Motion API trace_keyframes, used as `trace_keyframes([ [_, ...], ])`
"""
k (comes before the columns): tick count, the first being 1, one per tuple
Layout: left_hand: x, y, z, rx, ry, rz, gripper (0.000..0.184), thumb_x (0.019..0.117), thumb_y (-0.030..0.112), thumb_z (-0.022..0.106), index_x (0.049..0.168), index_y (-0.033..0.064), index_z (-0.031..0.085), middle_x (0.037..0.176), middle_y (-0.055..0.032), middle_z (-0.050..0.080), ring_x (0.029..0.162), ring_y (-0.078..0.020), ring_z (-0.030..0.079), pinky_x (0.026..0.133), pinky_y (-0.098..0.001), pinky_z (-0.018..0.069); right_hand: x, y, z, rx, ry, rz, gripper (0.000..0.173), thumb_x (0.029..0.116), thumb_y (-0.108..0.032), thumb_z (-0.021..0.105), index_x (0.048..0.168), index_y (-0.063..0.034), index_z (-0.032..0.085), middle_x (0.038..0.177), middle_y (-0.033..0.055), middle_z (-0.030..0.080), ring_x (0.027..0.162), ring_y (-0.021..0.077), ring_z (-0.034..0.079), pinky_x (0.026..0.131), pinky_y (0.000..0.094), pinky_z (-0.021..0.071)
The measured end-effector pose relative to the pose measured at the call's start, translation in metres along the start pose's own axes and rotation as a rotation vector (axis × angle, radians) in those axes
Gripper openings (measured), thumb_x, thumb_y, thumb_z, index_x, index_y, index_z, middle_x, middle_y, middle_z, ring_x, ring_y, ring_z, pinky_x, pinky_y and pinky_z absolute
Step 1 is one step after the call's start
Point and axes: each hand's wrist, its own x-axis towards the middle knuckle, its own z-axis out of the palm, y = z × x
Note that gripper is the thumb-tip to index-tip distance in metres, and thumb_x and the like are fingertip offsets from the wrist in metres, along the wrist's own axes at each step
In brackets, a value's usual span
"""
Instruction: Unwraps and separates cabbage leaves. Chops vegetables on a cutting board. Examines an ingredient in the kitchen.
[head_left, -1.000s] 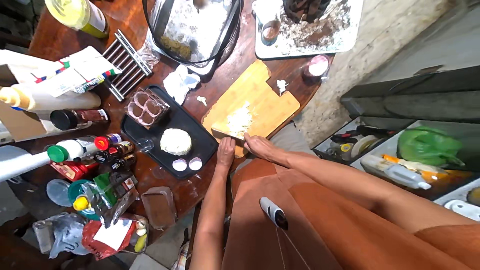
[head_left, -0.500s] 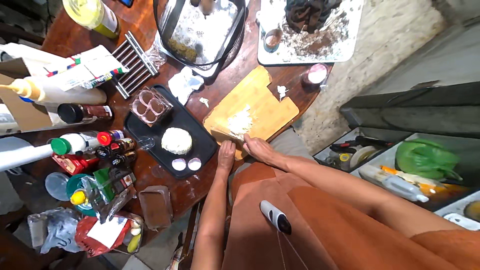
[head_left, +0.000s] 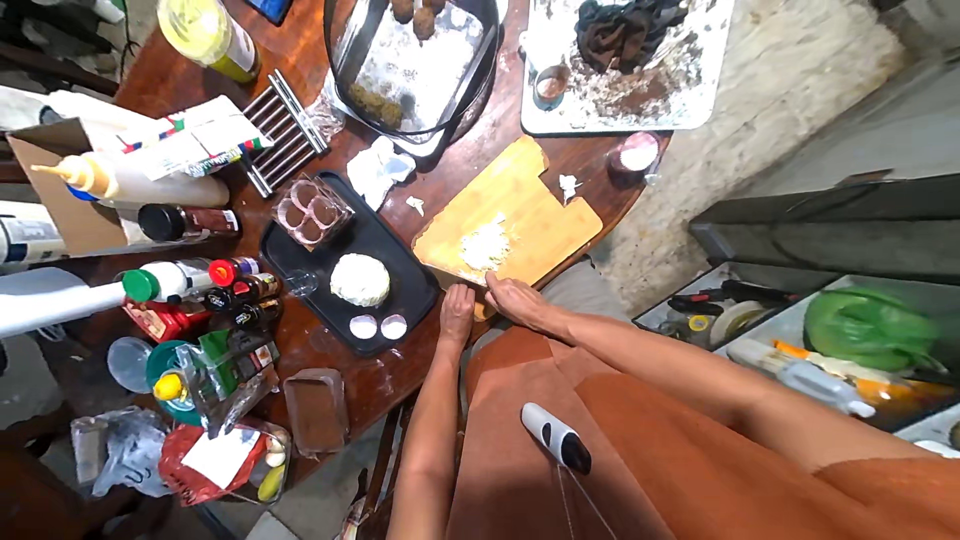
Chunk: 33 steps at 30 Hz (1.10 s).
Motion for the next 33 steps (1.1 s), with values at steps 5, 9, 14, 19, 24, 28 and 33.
trace_keyframes([
  [5,-0.001,0.003,0.001,-0.012,-0.009,-0.036,0.017,0.0921,-0.007,0.057,0.098,-0.0023,0.072,0.105,-0.0171,0.072,0.107,-0.0315,0.069,0.098,-0.0419,0.0557,-0.001,0.002,-0.005,0.027,0.006,0.026,0.029,0.1079,-0.028,0.042,0.119,-0.0049,0.055,0.090,0.0181,0.068,0.089,0.0387,0.071,0.074,0.0544,0.0571],
  [9,0.007,0.011,-0.015,-0.100,0.186,-0.291,0.020,0.0941,0.004,0.059,0.103,0.0011,0.076,0.115,-0.0162,0.072,0.113,-0.0315,0.068,0.101,-0.0439,0.0541,-0.006,0.009,-0.018,0.004,0.094,-0.005,0.029,0.1078,-0.027,0.041,0.120,-0.0046,0.055,0.088,0.0180,0.068,0.087,0.0393,0.071,0.073,0.0551,0.0567],
  [14,0.075,0.025,-0.076,-0.160,0.486,-0.399,0.022,0.0972,0.006,0.053,0.109,-0.0004,0.071,0.118,-0.0185,0.066,0.118,-0.0315,0.061,0.103,-0.0402,0.0504,-0.011,0.016,-0.027,-0.060,0.072,-0.032,0.033,0.1068,-0.027,0.043,0.124,-0.0016,0.054,0.094,0.0222,0.069,0.091,0.0435,0.071,0.077,0.0583,0.0562],
  [19,0.179,0.019,-0.075,-0.187,-0.180,-0.096,0.024,0.1003,0.013,0.059,0.120,0.0047,0.069,0.124,-0.0159,0.065,0.120,-0.0337,0.061,0.103,-0.0491,0.0506,-0.020,0.015,-0.018,-0.066,0.033,-0.099,0.035,0.1068,-0.027,0.042,0.129,-0.0011,0.053,0.095,0.0236,0.069,0.090,0.0446,0.071,0.077,0.0600,0.0559],
  [24,0.223,0.006,-0.017,-0.137,-0.512,0.063,0.019,0.0972,0.009,0.064,0.115,0.0050,0.071,0.123,-0.0163,0.065,0.118,-0.0358,0.061,0.101,-0.0522,0.0516,-0.020,0.023,-0.011,0.032,-0.010,-0.161,0.032,0.1064,-0.029,0.042,0.120,-0.0033,0.056,0.090,0.0213,0.068,0.090,0.0419,0.070,0.077,0.0593,0.0551],
  [28,0.230,0.005,-0.014,-0.139,-0.609,0.039,0.015,0.0965,0.010,0.065,0.107,0.0038,0.073,0.120,-0.0163,0.066,0.119,-0.0351,0.061,0.103,-0.0520,0.0505,-0.016,0.029,-0.007,0.075,-0.015,-0.139,0.033,0.1066,-0.030,0.042,0.120,-0.0034,0.056,0.091,0.0217,0.068,0.091,0.0423,0.070,0.078,0.0599,0.0548],
  [33,0.227,-0.002,-0.020,-0.219,-0.621,-0.044,0.019,0.0956,0.018,0.068,0.107,0.0036,0.072,0.111,-0.0164,0.068,0.114,-0.0323,0.064,0.102,-0.0513,0.0513,-0.010,0.037,-0.018,0.096,0.026,-0.033,0.036,0.1073,-0.033,0.039,0.122,-0.0044,0.056,0.095,0.0214,0.068,0.095,0.0419,0.070,0.080,0.0595,0.0550],
])
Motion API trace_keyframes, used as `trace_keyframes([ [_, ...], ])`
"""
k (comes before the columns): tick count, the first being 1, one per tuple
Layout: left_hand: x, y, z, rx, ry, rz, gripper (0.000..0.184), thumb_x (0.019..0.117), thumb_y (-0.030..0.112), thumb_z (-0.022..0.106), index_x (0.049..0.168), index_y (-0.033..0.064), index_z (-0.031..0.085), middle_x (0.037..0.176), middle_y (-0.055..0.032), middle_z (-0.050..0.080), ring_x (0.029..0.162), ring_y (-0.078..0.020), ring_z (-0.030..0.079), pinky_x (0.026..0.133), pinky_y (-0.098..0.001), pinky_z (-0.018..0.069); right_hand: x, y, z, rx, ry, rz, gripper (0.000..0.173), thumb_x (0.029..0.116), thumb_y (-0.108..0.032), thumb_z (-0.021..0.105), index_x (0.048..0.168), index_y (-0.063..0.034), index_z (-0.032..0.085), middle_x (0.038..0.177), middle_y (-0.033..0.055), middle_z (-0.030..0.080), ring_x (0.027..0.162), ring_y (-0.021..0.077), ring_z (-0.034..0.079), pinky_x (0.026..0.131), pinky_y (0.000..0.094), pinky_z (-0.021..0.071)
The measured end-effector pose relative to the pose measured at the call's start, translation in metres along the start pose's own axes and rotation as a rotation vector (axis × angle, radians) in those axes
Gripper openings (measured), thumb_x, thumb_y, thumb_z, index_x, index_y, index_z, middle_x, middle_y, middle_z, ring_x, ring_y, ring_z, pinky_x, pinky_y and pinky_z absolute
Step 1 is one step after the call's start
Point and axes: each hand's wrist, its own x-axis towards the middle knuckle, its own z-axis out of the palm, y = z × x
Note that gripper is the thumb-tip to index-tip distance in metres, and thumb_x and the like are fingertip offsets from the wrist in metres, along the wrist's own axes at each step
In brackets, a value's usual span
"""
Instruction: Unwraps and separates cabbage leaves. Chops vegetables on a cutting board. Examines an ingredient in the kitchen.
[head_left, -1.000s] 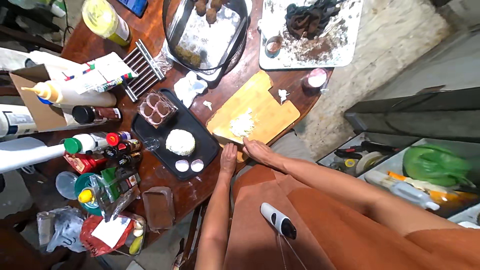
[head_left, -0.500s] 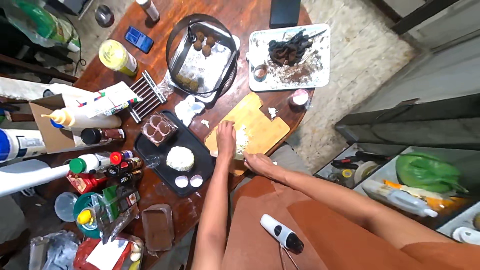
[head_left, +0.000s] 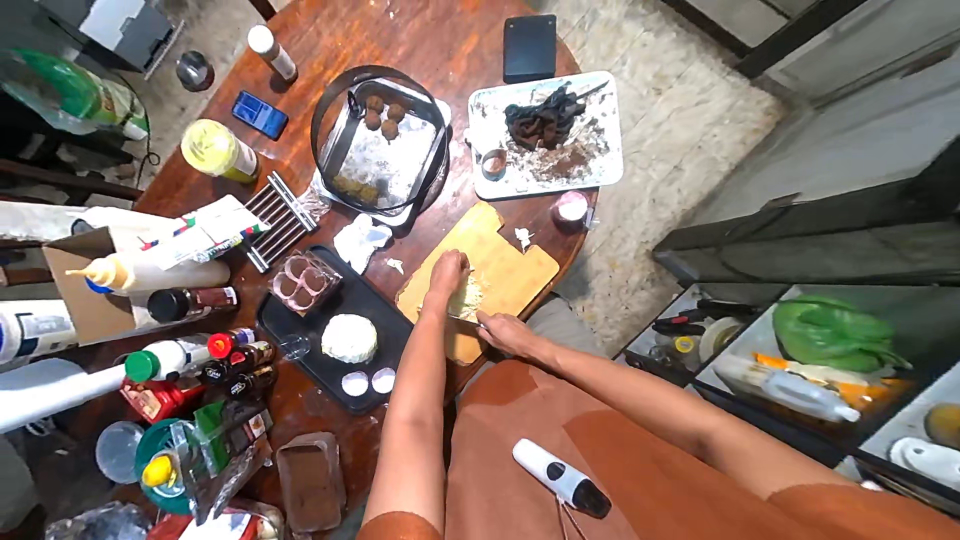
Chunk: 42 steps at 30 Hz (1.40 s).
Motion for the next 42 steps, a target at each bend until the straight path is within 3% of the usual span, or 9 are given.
trace_keyframes([
  [6,-0.036,0.006,-0.012,-0.260,0.278,-0.046,0.017,0.0976,0.016,0.065,0.106,0.0025,0.071,0.101,-0.0146,0.073,0.099,-0.0284,0.071,0.093,-0.0509,0.0565,0.005,0.006,-0.007,0.009,0.042,0.050,0.038,0.1075,-0.036,0.039,0.123,-0.0055,0.057,0.094,0.0193,0.069,0.093,0.0399,0.070,0.079,0.0581,0.0555],
  [11,-0.109,0.011,-0.014,-0.516,0.700,-0.172,0.033,0.1009,0.024,0.064,0.131,0.0118,0.065,0.119,-0.0093,0.069,0.106,-0.0207,0.068,0.094,-0.0439,0.0573,0.003,0.002,0.000,0.003,0.026,-0.003,0.037,0.1069,-0.035,0.039,0.120,-0.0050,0.057,0.090,0.0192,0.068,0.090,0.0395,0.070,0.077,0.0578,0.0554],
  [15,-0.155,0.001,0.028,-0.610,0.832,-0.409,0.026,0.0989,0.018,0.065,0.121,0.0065,0.071,0.112,-0.0099,0.071,0.100,-0.0165,0.069,0.092,-0.0365,0.0578,0.007,0.003,0.000,0.031,0.027,0.009,0.038,0.1071,-0.036,0.040,0.119,-0.0045,0.057,0.090,0.0186,0.067,0.090,0.0383,0.070,0.078,0.0564,0.0558],
  [18,-0.172,0.004,0.066,-0.782,0.823,-0.576,0.025,0.0957,0.013,0.068,0.117,0.0005,0.070,0.104,-0.0131,0.073,0.092,-0.0163,0.071,0.085,-0.0338,0.0594,0.010,0.002,-0.001,0.083,0.034,0.049,0.040,0.1080,-0.038,0.041,0.122,-0.0050,0.058,0.091,0.0178,0.068,0.090,0.0362,0.070,0.080,0.0547,0.0559],
  [21,-0.168,0.007,0.095,-0.868,0.758,-0.602,0.034,0.0932,0.012,0.071,0.123,-0.0016,0.064,0.101,-0.0134,0.073,0.087,-0.0174,0.073,0.080,-0.0352,0.0616,0.011,0.001,-0.003,0.080,0.022,0.071,0.040,0.1084,-0.038,0.040,0.123,-0.0049,0.058,0.092,0.0178,0.068,0.090,0.0360,0.070,0.080,0.0543,0.0558],
  [25,-0.155,-0.001,0.125,-0.645,0.706,-0.549,0.022,0.0968,0.018,0.068,0.111,0.0013,0.070,0.098,-0.0110,0.073,0.087,-0.0158,0.072,0.082,-0.0340,0.0606,0.009,-0.003,0.000,0.054,0.010,0.070,0.040,0.1084,-0.038,0.040,0.123,-0.0047,0.057,0.090,0.0172,0.067,0.088,0.0353,0.070,0.079,0.0535,0.0559],
  [29,-0.160,0.000,0.129,-0.447,0.700,-0.581,0.028,0.0996,0.027,0.065,0.114,0.0038,0.071,0.106,-0.0126,0.069,0.095,-0.0204,0.069,0.089,-0.0371,0.0587,0.009,-0.005,0.003,0.018,0.012,0.084,0.040,0.1081,-0.038,0.041,0.124,-0.0045,0.055,0.093,0.0170,0.068,0.091,0.0347,0.070,0.081,0.0528,0.0565],
  [36,-0.173,-0.016,0.141,-0.108,0.771,-0.237,0.021,0.1011,0.011,0.057,0.111,0.0033,0.074,0.118,-0.0156,0.070,0.115,-0.0300,0.066,0.102,-0.0402,0.0535,0.005,-0.014,0.003,-0.063,-0.034,0.076,0.041,0.1078,-0.034,0.040,0.139,-0.0075,0.048,0.100,0.0175,0.071,0.097,0.0371,0.071,0.084,0.0550,0.0569],
  [42,-0.164,-0.027,0.144,-0.035,0.663,-0.073,0.021,0.0987,0.001,0.055,0.108,0.0009,0.073,0.116,-0.0162,0.070,0.115,-0.0296,0.066,0.102,-0.0382,0.0541,0.005,-0.017,0.003,-0.114,-0.017,0.036,0.038,0.1083,-0.032,0.038,0.134,-0.0069,0.051,0.098,0.0178,0.071,0.096,0.0381,0.072,0.082,0.0552,0.0569],
])
